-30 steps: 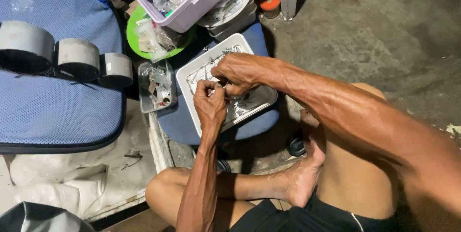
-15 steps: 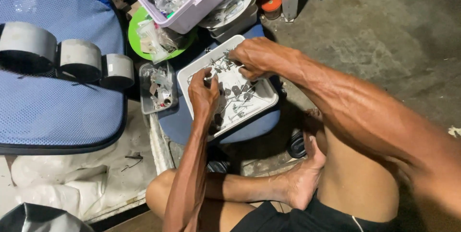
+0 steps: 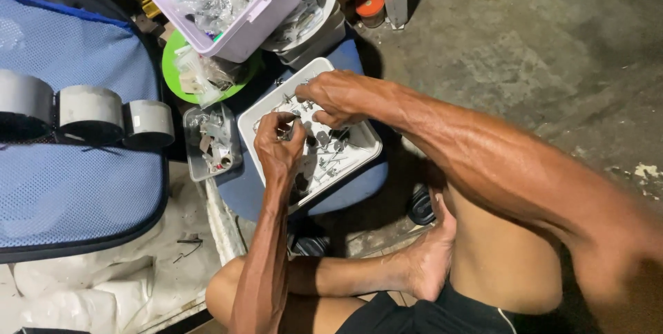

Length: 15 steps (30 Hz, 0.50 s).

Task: The person sits cross-legged on the floor with a white tray on a chair seat, picks small metal components from the tray, and fits them together by hand one at a time, placing the assembled pieces back onto the tray.

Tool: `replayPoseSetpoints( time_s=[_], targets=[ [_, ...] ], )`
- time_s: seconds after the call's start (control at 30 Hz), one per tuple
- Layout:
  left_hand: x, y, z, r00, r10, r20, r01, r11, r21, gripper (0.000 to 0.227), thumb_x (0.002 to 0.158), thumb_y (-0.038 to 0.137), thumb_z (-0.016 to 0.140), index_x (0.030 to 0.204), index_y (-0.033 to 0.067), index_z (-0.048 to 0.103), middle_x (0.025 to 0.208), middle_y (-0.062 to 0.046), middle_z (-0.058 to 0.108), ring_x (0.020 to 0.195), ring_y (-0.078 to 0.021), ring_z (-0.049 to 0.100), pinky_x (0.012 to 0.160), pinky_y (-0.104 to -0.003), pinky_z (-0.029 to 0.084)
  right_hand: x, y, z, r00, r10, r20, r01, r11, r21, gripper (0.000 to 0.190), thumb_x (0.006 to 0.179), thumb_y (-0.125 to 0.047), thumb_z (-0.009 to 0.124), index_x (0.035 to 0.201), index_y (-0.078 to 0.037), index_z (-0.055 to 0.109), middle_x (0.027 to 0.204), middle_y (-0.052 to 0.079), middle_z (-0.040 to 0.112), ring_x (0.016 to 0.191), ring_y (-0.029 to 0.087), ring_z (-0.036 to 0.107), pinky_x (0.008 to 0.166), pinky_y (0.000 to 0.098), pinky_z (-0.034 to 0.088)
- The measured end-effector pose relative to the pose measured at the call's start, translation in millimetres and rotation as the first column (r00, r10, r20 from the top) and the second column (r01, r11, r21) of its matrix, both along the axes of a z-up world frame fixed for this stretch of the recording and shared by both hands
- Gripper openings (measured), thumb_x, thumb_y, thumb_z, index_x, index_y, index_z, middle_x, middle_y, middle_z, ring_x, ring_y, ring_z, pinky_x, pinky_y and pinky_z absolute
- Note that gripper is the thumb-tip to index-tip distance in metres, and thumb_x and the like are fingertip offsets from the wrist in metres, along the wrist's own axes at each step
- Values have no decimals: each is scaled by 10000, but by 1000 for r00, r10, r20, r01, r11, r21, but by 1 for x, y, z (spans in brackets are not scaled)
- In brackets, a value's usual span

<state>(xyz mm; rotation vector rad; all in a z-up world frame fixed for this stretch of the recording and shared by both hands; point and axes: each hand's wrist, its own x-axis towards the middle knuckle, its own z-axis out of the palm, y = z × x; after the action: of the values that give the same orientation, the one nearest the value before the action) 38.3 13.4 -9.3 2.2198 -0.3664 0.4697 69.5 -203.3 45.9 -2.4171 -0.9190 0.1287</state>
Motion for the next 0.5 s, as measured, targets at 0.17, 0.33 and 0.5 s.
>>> replayPoseSetpoints(
  time_s=[0.17,0.33,0.5],
  targets=[
    [-13,-3,6,998,-28,48,31,998,-62,96,869,73,761,951,79,712,887,-112,696,792,-252,686,738,-376,564,-6,4,5,995,88,-52,-74,970,230,257,870,-200,719,1080,-63,664,835,203,736,870,439,731,761,560,579],
    [-32,-11,20,999,-32,33,35,997,-71,118,816,54,797,885,97,712,857,-82,707,756,-222,693,704,-362,570,1,3,7,995,61,-80,-33,948,316,77,873,-181,640,842,-111,645,695,106,693,705,313,709,673,450,558],
    [-36,-15,14,996,-51,75,60,989,-132,112,798,59,792,850,108,705,848,-82,711,742,-225,685,699,-352,559,-4,7,17,980,163,-116,-122,947,298,101,864,-158,690,896,-63,699,807,142,747,809,349,748,721,475,590]
  ],
)
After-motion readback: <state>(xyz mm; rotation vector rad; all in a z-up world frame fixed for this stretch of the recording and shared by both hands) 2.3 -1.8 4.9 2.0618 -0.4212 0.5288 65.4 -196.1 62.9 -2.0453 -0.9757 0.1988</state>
